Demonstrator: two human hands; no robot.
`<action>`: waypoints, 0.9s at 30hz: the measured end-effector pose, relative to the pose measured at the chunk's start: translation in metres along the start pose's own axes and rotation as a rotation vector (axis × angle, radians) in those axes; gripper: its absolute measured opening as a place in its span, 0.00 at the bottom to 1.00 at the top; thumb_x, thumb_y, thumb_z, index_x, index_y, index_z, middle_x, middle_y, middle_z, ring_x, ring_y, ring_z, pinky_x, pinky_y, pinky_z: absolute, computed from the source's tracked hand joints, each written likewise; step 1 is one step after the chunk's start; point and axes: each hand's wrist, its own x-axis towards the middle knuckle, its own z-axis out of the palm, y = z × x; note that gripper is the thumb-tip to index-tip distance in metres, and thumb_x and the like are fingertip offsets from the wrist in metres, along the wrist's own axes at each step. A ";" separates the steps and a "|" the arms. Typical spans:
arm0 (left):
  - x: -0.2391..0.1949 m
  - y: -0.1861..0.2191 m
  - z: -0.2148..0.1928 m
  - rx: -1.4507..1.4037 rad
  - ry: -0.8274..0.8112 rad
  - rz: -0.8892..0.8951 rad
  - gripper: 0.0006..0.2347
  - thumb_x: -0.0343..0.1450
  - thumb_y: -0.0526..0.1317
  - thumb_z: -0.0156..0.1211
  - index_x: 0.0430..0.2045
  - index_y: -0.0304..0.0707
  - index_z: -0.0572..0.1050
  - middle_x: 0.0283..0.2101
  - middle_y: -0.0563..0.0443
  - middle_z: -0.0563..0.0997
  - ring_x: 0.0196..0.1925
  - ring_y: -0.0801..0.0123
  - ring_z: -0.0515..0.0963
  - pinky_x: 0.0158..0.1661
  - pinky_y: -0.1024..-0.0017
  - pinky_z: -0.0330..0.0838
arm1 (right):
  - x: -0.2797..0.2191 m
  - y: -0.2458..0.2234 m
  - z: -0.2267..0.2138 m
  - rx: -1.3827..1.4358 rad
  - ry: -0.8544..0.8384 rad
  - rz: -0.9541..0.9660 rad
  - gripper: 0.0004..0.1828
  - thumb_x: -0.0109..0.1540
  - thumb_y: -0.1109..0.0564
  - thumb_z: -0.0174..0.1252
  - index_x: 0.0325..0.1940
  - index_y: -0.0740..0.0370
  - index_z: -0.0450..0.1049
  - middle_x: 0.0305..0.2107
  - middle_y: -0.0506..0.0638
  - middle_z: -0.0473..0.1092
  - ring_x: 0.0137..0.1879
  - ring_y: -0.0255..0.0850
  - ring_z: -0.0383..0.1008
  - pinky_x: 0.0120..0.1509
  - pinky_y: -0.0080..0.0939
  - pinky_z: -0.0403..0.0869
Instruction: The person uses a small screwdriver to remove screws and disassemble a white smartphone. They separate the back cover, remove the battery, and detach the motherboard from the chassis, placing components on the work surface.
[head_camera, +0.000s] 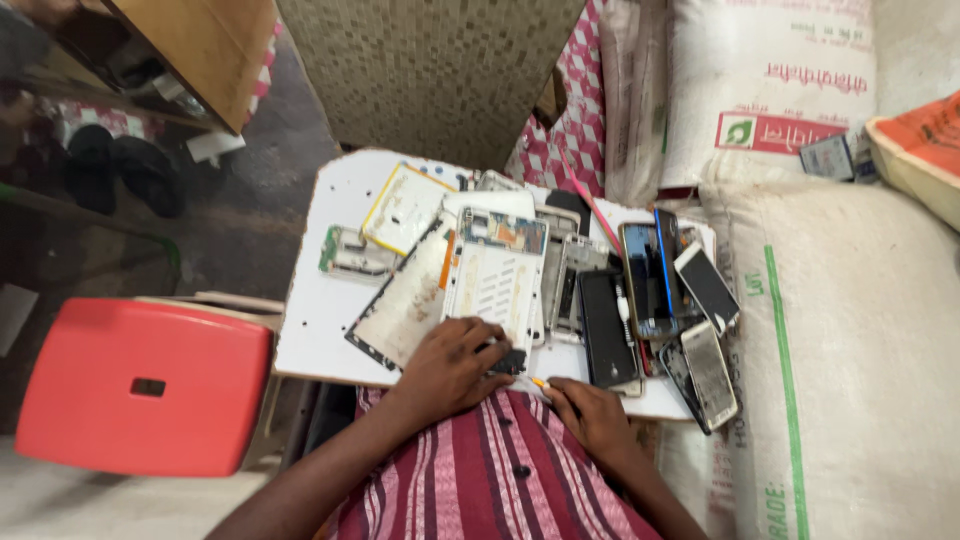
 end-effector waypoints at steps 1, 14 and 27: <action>-0.001 0.000 -0.003 -0.015 0.008 -0.005 0.18 0.69 0.51 0.66 0.45 0.38 0.79 0.50 0.47 0.78 0.54 0.58 0.75 0.53 0.59 0.70 | 0.000 0.000 0.001 0.019 0.007 0.012 0.14 0.64 0.52 0.60 0.46 0.65 0.80 0.33 0.58 0.80 0.33 0.47 0.83 0.37 0.43 0.79; -0.002 0.006 -0.005 -0.080 0.021 -0.047 0.19 0.68 0.52 0.67 0.45 0.38 0.79 0.51 0.47 0.78 0.54 0.56 0.75 0.52 0.57 0.70 | -0.008 0.009 0.003 0.107 0.001 0.160 0.15 0.64 0.52 0.59 0.47 0.64 0.81 0.35 0.56 0.82 0.36 0.43 0.85 0.39 0.40 0.80; -0.002 0.009 0.005 -0.058 0.050 -0.133 0.13 0.73 0.51 0.64 0.40 0.42 0.81 0.47 0.53 0.79 0.51 0.63 0.77 0.49 0.62 0.71 | -0.017 0.009 0.025 -0.024 0.205 0.049 0.14 0.62 0.51 0.64 0.46 0.62 0.81 0.31 0.55 0.82 0.33 0.40 0.84 0.34 0.38 0.79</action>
